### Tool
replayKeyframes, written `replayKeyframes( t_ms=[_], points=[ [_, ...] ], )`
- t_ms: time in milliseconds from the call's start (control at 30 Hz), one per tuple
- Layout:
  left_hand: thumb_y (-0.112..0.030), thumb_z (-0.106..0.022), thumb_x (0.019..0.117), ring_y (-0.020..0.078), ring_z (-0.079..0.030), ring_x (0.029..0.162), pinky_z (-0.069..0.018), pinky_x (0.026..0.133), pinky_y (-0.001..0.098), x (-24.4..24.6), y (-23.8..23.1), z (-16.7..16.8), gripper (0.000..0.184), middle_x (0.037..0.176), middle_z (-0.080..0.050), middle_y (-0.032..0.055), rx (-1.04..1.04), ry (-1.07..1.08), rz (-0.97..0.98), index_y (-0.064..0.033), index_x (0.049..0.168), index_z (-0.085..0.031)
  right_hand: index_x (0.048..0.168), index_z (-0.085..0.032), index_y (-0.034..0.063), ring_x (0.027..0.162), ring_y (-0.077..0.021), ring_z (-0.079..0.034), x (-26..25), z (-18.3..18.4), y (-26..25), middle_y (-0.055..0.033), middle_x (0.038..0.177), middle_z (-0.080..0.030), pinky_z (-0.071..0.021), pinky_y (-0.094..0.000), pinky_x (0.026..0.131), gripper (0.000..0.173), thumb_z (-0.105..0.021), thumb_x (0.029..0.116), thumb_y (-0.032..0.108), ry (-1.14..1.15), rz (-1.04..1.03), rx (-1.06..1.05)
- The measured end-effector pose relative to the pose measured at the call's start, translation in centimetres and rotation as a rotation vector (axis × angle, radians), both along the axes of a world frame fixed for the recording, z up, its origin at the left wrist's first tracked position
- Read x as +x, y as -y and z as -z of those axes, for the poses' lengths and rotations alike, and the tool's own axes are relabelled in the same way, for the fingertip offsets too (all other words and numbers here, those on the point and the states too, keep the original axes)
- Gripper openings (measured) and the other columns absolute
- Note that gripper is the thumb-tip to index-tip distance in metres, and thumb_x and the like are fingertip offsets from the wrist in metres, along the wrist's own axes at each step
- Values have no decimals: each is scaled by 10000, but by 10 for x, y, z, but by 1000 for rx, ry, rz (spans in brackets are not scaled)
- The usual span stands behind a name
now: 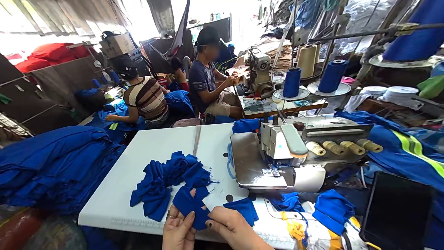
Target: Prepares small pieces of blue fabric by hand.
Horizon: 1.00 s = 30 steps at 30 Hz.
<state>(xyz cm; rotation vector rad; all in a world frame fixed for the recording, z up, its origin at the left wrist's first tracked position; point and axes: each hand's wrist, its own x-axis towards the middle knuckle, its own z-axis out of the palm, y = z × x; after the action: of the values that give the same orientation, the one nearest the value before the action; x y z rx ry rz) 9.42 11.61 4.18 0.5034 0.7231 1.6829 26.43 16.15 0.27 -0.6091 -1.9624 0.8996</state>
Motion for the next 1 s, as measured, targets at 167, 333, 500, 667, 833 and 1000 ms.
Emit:
replayKeyframes(
  t_ms=[167,333,500,667,833,1000],
  points=[
    [-9,-737,890,257,-761,940,-640,793,369,-11,4,5,339,1186,-730,185,74,70,178,-83,1216,-682,1185,-667,21,673,-7,-539,4,-4,-3,7,910,-618,-470,-172,602,295,-474,1069,211,-259,-203,-499],
    [-307,-684,968,28,-687,612,-583,552,199,-7,16,0,169,838,-767,-5,63,-213,550,-212,1064,-787,1138,-651,182,808,-21,-642,9,-20,5,82,937,-692,-543,-231,724,444,-450,1030,563,-380,-452,-1082],
    [-372,-635,993,27,-692,873,-563,817,228,-22,1,24,186,914,-744,-84,288,-262,612,-252,979,-776,973,-667,243,703,45,-557,31,-9,19,154,806,-624,-466,-172,647,384,-512,996,593,-232,-585,-1047],
    [-264,-717,930,45,-655,989,-564,846,234,-4,-23,30,200,1063,-700,-29,160,-814,469,-127,783,-717,996,-663,81,568,-68,-616,73,-20,4,33,730,-654,-548,-265,545,200,-685,957,275,-48,-19,-883],
    [-247,-809,840,67,-667,756,-576,709,258,40,-40,44,222,875,-710,20,-86,-1110,304,-42,893,-740,1135,-653,96,618,-84,-599,78,8,-10,16,792,-658,-516,-276,570,282,-721,913,256,120,424,-591],
    [-143,-774,863,117,-668,762,-571,687,279,25,-41,59,316,963,-703,88,-39,-1206,149,12,1121,-679,1266,-644,36,692,-269,-647,66,21,-10,-102,805,-665,-550,-478,667,393,-651,950,269,452,587,-383]
  ],
)
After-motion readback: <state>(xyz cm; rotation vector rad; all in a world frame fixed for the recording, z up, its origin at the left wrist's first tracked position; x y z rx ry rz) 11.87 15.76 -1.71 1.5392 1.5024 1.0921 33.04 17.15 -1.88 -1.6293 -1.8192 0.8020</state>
